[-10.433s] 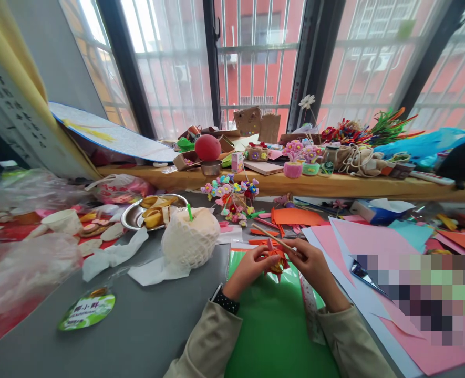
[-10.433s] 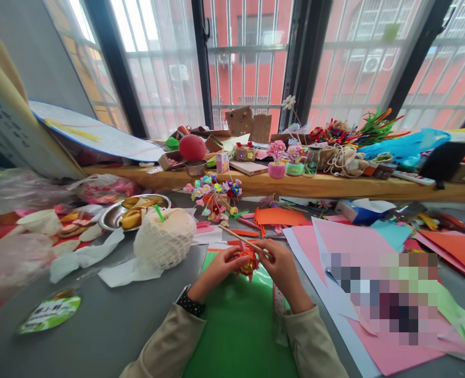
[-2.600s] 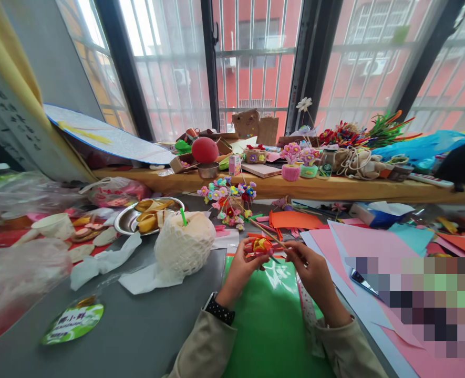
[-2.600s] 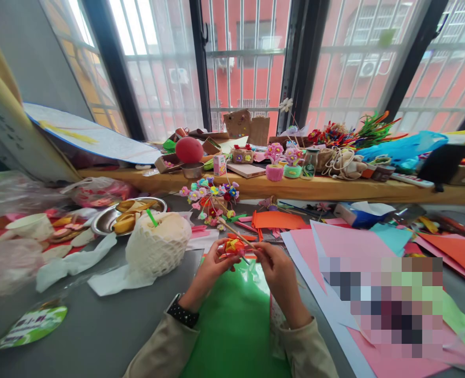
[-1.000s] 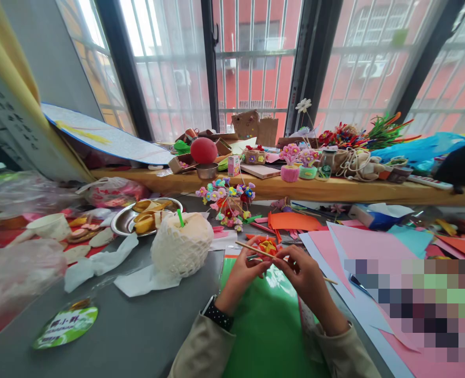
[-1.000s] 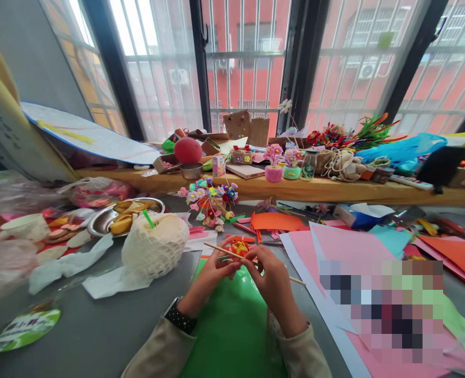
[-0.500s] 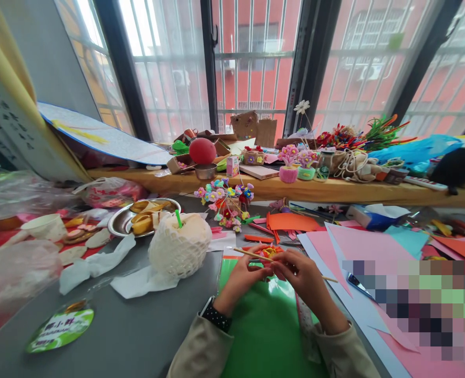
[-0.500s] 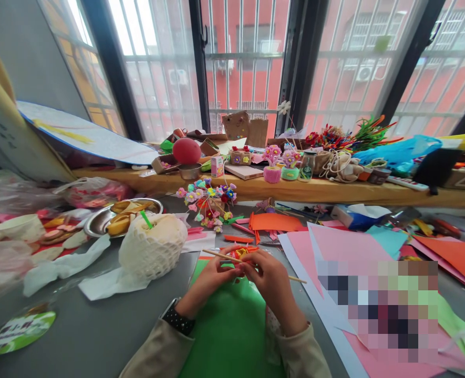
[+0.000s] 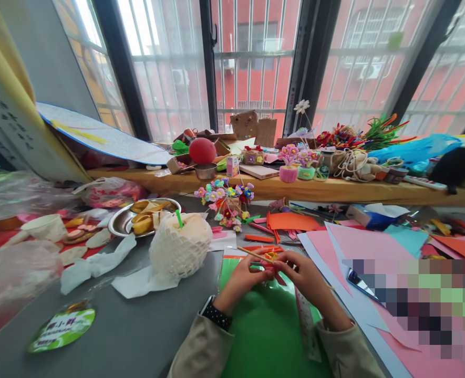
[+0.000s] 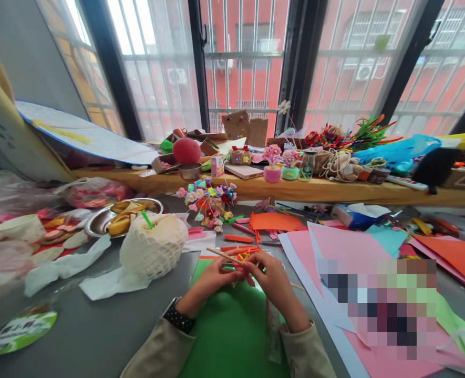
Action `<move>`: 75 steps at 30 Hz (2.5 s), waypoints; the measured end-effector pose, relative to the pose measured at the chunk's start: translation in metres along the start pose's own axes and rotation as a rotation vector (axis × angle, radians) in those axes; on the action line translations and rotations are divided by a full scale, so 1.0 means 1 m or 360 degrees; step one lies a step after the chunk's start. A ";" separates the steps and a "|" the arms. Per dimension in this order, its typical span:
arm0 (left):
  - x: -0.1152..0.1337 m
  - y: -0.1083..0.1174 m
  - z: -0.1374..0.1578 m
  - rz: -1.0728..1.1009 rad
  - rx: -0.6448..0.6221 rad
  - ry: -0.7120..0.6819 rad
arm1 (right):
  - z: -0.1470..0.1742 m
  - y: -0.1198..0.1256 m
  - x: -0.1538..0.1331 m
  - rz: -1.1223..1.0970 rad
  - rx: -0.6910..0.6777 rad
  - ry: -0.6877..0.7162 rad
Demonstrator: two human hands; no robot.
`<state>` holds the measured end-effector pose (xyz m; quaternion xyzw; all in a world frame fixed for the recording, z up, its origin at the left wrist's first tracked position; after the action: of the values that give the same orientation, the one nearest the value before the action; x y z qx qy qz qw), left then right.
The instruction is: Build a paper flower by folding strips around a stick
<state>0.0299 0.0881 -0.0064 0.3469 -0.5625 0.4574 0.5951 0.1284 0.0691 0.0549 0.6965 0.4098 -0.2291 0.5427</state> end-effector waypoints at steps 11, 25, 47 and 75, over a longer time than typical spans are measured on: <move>-0.005 -0.001 -0.003 -0.0088 0.0008 -0.0023 | 0.001 -0.009 0.004 0.0026 -0.0015 -0.0060; 0.007 -0.009 0.006 0.0149 -0.0061 -0.0050 | 0.000 0.005 0.002 0.0033 0.0158 -0.0007; 0.006 0.005 0.004 0.0207 0.0186 -0.0021 | 0.001 0.009 0.004 -0.0021 0.0053 -0.0025; 0.037 0.013 0.009 -0.0018 0.0312 -0.0500 | 0.005 0.011 -0.019 -0.0043 0.0067 0.0178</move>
<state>0.0127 0.0902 0.0299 0.4736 -0.5992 0.4469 0.4658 0.1272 0.0575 0.0736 0.7138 0.4441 -0.2057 0.5009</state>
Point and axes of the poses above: each hand's wrist, its own z-axis away from the middle knuckle, its own y-axis out of the back of the hand, x = y × z, the point moved 10 cm from there along -z, towards the middle knuckle, and after that the axes turned 3 degrees about x, right-handed, at the moved point
